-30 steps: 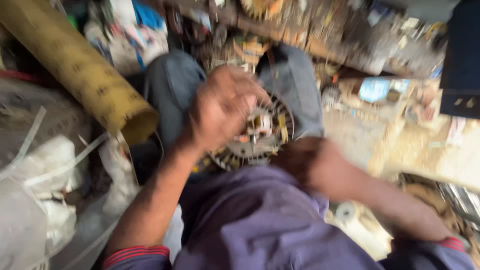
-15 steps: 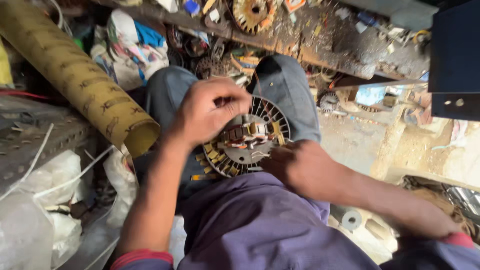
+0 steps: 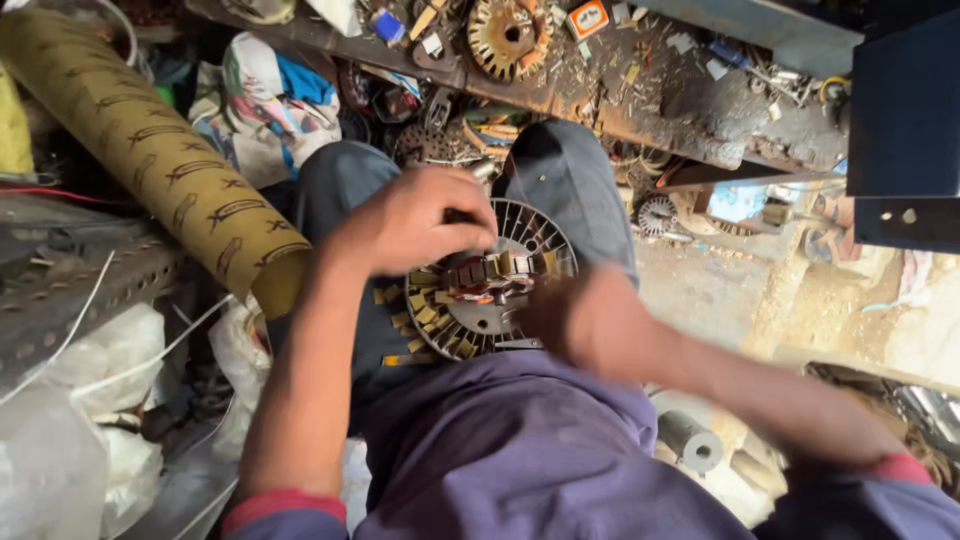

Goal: The person cuts strips of insulating paper with scissors and then carefully inserts them into the slots of a motor stator by hand.

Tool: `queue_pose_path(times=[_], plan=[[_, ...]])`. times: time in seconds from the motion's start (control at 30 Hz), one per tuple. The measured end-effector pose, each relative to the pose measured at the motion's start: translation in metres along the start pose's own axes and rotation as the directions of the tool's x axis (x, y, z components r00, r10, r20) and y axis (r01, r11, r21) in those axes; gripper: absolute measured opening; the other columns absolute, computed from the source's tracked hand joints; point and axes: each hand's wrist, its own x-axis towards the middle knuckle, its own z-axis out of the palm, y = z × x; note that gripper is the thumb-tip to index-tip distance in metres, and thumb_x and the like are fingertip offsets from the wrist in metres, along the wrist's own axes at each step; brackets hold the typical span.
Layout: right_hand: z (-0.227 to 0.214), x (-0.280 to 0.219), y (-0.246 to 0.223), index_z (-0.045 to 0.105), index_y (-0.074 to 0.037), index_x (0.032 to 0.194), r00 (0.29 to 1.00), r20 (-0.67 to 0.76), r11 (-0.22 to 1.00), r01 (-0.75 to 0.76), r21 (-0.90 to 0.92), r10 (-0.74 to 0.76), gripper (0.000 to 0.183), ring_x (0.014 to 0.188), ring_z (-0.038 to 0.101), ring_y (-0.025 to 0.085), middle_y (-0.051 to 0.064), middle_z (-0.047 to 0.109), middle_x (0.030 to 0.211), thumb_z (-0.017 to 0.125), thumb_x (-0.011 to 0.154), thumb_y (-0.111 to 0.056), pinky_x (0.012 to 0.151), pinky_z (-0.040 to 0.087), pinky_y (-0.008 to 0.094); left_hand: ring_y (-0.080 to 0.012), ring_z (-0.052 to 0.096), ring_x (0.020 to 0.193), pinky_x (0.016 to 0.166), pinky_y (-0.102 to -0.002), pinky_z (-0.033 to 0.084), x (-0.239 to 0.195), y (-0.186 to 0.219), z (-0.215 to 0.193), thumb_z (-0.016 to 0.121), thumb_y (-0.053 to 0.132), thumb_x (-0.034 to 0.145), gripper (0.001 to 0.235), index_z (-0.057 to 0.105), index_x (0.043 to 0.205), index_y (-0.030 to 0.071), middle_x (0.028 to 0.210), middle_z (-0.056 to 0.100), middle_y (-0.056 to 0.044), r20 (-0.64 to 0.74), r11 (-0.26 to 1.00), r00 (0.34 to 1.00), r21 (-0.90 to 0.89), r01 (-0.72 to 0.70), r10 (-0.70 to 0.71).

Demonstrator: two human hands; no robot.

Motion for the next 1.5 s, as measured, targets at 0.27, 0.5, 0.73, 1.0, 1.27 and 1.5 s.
queue_pose_path(times=[0.27,0.5,0.73,1.0,1.27,1.5], plan=[[0.011,0.025,0.067,0.077,-0.006,0.095,0.867,0.030,0.681,-0.412,0.605,0.497,0.008,0.076,0.071,0.017,0.003,0.076,0.087,0.077,0.088,-0.009,0.066,0.057,0.034,-0.0395,0.063,0.109,0.094,-0.053,0.052,-0.041,0.066,0.032,0.069,0.010,0.082,0.006,0.070,0.085,0.005,0.114,0.069,-0.016,-0.413,0.895,0.803,0.314,-0.317,0.430],[-0.006,0.030,0.019,0.079,-0.014,0.093,0.935,0.148,0.899,-0.252,-0.359,0.321,0.022,0.061,0.065,0.032,0.011,0.071,0.077,0.078,0.087,-0.035,0.051,0.050,0.047,-0.0236,0.074,0.086,0.081,-0.040,0.057,0.007,-0.009,0.013,0.078,0.020,0.091,0.014,0.075,0.095,0.007,0.091,0.074,-0.007,-0.049,0.992,0.992,-0.041,0.118,-0.120],[-0.016,-0.017,0.039,0.077,-0.012,0.090,0.984,-0.092,0.989,-0.147,0.035,0.149,0.012,0.068,0.068,0.028,0.009,0.072,0.077,0.078,0.084,-0.023,0.059,0.052,0.042,-0.0267,0.053,0.129,0.110,-0.048,0.041,-0.061,0.054,0.066,0.078,0.013,0.093,0.022,0.075,0.110,-0.001,0.128,0.061,-0.013,-0.386,0.819,0.806,0.538,-0.199,0.449],[-0.011,0.031,0.070,0.063,0.000,0.097,0.851,-0.421,0.926,-0.175,0.336,0.314,0.026,0.096,0.068,0.034,0.020,0.067,0.103,0.082,0.087,-0.015,0.082,0.054,0.043,-0.0155,0.067,0.108,0.094,-0.032,0.058,-0.066,0.028,0.074,0.084,0.002,0.082,0.079,0.042,0.150,0.003,0.125,0.066,-0.012,-0.474,0.940,0.873,-0.335,-0.064,-0.110],[0.022,-0.012,-0.008,0.068,0.001,0.104,0.848,-0.494,0.907,0.036,0.420,0.195,0.026,0.111,0.071,0.033,0.016,0.071,0.109,0.084,0.087,-0.012,0.098,0.057,0.041,-0.0185,0.070,0.118,0.103,-0.030,0.059,-0.089,0.022,0.116,0.075,-0.006,0.092,0.070,0.039,0.152,0.002,0.127,0.067,-0.013,-0.426,0.702,0.862,-0.702,-0.123,-0.274],[0.051,-0.002,-0.020,0.071,0.004,0.114,0.705,-0.648,0.952,-0.133,0.276,0.287,0.024,0.105,0.074,0.031,0.019,0.073,0.112,0.079,0.092,0.000,0.091,0.060,0.037,-0.0268,0.071,0.116,0.101,-0.035,0.060,-0.077,0.028,0.091,0.078,0.002,0.091,0.059,0.050,0.143,0.004,0.130,0.068,-0.015,-0.534,0.952,0.840,-0.296,-0.080,-0.095]])
